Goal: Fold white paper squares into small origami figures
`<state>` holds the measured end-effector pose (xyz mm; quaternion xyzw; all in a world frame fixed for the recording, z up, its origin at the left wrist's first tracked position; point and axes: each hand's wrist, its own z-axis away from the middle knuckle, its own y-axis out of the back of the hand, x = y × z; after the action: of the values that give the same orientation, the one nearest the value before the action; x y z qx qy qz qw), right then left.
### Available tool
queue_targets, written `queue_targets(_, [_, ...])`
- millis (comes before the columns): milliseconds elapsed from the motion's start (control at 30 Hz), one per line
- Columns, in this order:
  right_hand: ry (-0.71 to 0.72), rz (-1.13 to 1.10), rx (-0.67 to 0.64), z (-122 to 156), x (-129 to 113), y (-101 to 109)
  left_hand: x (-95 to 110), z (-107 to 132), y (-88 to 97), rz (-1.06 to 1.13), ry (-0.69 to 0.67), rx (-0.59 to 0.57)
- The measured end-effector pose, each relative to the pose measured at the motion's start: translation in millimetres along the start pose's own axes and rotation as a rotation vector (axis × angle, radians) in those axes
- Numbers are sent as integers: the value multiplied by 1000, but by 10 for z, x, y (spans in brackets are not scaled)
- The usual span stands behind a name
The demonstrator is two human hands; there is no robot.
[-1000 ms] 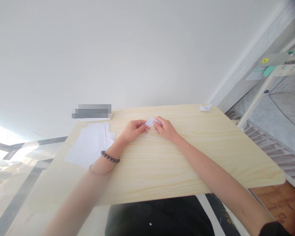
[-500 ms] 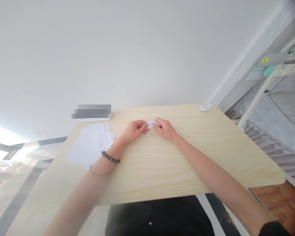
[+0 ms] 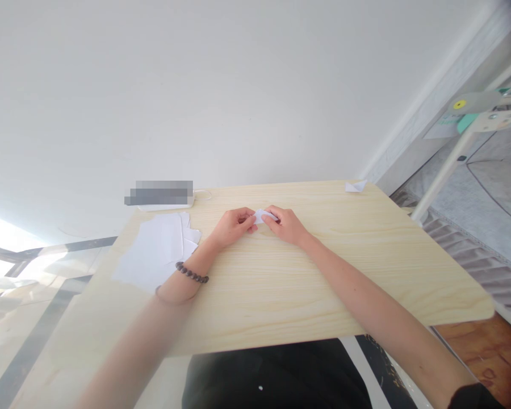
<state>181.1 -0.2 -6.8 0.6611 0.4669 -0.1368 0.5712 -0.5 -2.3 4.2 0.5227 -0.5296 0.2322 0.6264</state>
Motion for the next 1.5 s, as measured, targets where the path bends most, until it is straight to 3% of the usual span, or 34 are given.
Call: queue_targets(1500, [-17, 13, -17, 2, 1, 1, 30, 3, 2, -23, 13, -13])
